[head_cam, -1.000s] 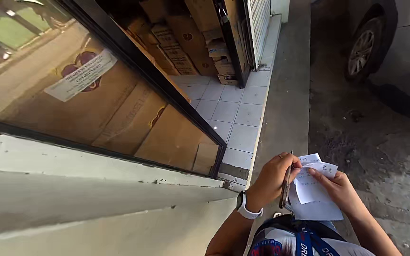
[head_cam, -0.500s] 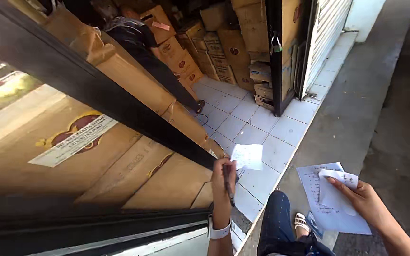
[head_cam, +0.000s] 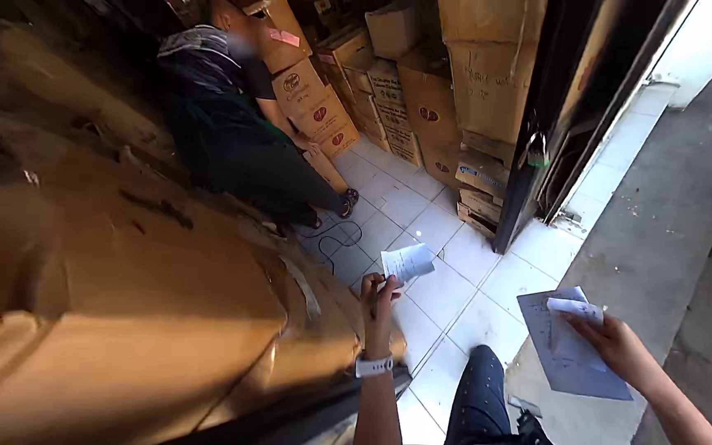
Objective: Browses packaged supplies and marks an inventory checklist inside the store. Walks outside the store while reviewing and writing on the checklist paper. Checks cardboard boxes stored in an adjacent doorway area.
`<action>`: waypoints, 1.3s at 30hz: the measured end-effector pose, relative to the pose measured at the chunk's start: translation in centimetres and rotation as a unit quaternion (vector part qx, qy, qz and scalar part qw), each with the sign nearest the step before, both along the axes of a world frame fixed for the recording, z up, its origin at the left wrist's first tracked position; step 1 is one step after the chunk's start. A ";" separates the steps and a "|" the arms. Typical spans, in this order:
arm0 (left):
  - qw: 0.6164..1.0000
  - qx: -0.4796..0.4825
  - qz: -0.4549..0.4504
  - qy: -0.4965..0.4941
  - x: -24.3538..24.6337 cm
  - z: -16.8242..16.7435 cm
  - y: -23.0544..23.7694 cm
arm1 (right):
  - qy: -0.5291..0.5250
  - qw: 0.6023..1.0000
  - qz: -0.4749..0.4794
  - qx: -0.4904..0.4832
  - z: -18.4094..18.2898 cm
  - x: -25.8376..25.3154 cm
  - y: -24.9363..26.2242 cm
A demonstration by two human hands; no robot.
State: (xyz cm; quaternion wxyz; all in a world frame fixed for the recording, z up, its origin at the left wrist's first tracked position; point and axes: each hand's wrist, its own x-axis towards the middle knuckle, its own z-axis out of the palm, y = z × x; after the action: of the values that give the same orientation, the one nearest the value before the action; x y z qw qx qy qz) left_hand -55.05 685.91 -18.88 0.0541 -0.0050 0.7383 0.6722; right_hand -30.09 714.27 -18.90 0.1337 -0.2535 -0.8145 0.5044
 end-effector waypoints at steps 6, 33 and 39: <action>0.953 0.217 0.086 -0.195 -18.8 2.8 5.6 | -0.008 1.000 -0.015 -0.014 7.4 -10.4 3.5; 0.960 0.174 -0.016 -0.218 -70.6 1.9 45.5 | -0.088 0.994 -0.055 -0.046 9.2 -52.0 17.7; 0.944 0.047 -0.093 -0.313 -71.6 11.6 51.1 | -0.101 0.970 -0.203 -0.087 9.7 -53.0 16.4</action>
State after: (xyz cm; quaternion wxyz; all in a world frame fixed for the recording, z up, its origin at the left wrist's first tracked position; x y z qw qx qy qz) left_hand -126.68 736.98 -7.30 0.3449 -0.1433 0.6488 0.6630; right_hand -83.11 730.64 -9.22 0.1278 -0.4740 -0.7081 0.5075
